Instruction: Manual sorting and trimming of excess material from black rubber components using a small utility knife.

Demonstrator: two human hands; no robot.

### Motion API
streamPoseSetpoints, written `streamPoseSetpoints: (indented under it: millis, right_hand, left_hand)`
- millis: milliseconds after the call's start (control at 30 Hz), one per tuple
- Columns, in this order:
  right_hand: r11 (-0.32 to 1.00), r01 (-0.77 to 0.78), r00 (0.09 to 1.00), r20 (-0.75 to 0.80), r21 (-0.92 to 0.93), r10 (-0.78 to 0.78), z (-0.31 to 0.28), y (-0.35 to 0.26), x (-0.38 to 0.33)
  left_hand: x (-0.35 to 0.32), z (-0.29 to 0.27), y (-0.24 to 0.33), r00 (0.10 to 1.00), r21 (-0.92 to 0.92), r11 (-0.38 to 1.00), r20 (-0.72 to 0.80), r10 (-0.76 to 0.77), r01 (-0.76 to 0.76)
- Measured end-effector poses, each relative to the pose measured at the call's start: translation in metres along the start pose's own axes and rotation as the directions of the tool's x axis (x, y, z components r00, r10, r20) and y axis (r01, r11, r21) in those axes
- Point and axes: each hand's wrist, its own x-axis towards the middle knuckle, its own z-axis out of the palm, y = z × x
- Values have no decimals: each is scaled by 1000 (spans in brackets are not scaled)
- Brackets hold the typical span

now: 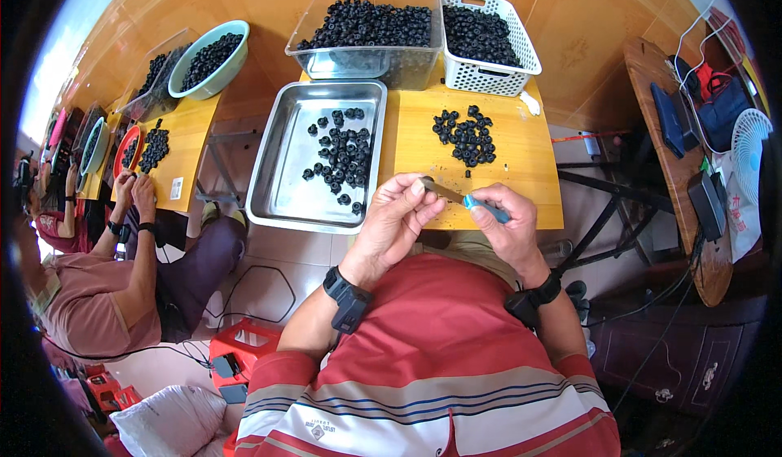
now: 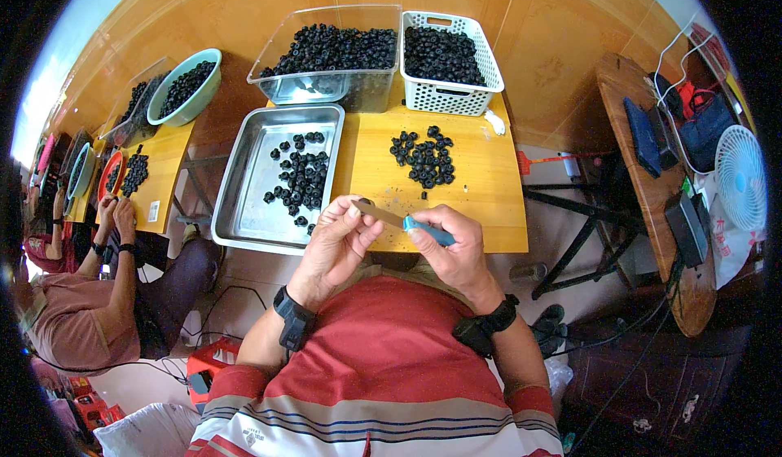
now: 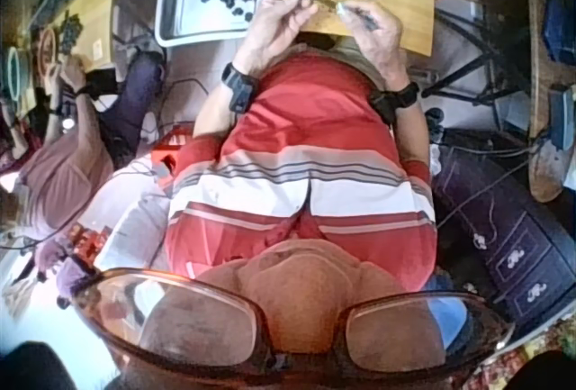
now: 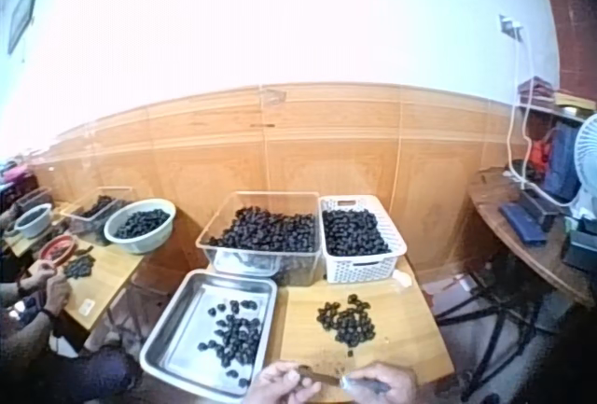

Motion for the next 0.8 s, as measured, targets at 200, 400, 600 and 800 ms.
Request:
streamPoseSetpoints:
  millis: [200, 400, 600, 800]
  right_hand:
    - [994, 60, 998, 36, -92, -57, -1, 0, 3]
    - [999, -29, 998, -56, -18, 28, -1, 18, 0]
    - [995, -89, 985, -142, 37, 93, -8, 37, -4]
    - [991, -128, 961, -244, 32, 132, -18, 53, -12]
  left_hand:
    - [-1, 0, 0, 1000, 4, 1000, -12, 7, -7]
    - [-6, 3, 4, 1000, 7, 1000, 13, 12, -12]
    - [-10, -14, 28, 965, 466, 880, -177, 192, -90]
    - [6, -33, 79, 814, 998, -56, 4, 581, 35]
